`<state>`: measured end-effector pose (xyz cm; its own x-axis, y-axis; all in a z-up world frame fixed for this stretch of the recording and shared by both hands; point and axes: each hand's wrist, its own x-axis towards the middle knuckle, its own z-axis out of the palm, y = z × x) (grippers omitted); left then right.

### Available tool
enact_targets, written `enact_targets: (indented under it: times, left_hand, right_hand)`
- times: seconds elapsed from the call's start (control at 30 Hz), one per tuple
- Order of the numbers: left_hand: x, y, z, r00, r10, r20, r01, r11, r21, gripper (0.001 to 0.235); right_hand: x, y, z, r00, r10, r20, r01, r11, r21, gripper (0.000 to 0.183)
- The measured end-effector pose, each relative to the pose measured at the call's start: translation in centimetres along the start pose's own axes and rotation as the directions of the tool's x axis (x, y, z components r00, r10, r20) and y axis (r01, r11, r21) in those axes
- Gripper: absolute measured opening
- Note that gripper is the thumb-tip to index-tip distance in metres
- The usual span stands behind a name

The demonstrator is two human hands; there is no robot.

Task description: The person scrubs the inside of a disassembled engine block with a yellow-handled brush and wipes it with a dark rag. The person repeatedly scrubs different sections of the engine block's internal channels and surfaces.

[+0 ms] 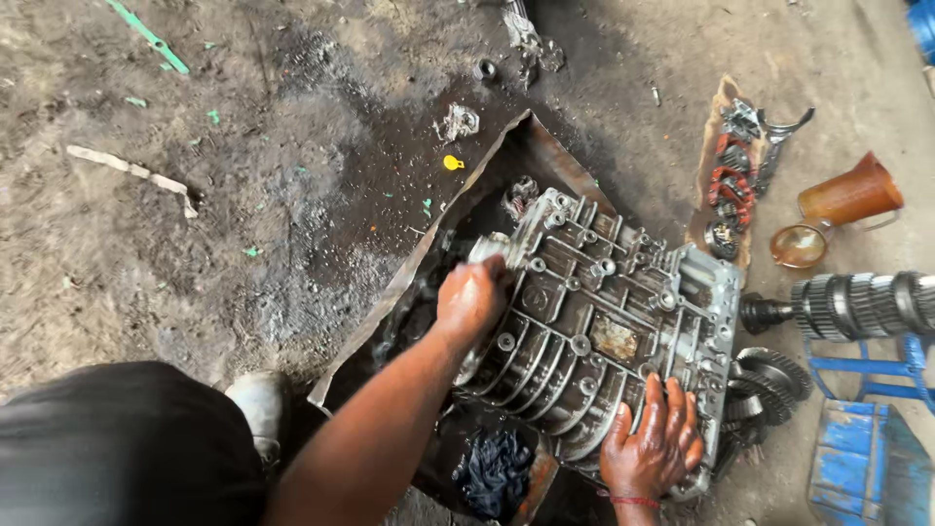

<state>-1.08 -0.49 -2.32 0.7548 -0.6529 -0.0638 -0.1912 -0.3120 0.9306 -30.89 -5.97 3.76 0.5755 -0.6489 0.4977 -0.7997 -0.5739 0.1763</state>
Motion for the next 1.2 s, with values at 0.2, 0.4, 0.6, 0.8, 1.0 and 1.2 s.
enact_targets:
  times: [0.2,0.4,0.6,0.8,1.0,1.2]
  left_hand:
    - [2.4,1.9,0.2,0.998,-0.053,0.029,0.054,0.998,-0.027,0.033]
    - [-2.2,-0.7,-0.8,0.988,-0.124,0.09,0.116,0.989,0.087,0.022]
    - [1.2,1.3,-0.6,0.997,-0.021,0.07,0.015,0.997,0.082,0.025]
    - [-2.3,0.3,-2.0,0.978,-0.11,0.18,0.089,0.988,0.124,0.021]
    - [0.0,0.3,-0.9,0.986,-0.012,0.167,-0.031,0.966,0.256,0.023]
    - [0.5,1.1,-1.1,0.995,-0.064,0.072,0.052,0.987,0.155,0.024]
  right_hand:
    - [0.2,-0.4,-0.4,1.0,0.002,0.014,-0.001,1.0,-0.016,0.057]
    - [-0.3,0.0,0.0,1.0,0.013,0.012,-0.013,1.0,-0.004,0.058]
    - [-0.1,-0.1,-0.1,1.0,-0.015,-0.011,0.015,1.0,0.0,0.057]
    - [-0.2,0.2,-0.1,1.0,-0.006,-0.003,0.006,1.0,-0.008,0.057]
    - [-0.4,0.5,0.4,1.0,-0.013,-0.015,0.013,1.0,0.012,0.056]
    - [-0.2,0.0,0.1,1.0,-0.013,-0.006,0.013,1.0,-0.008,0.057]
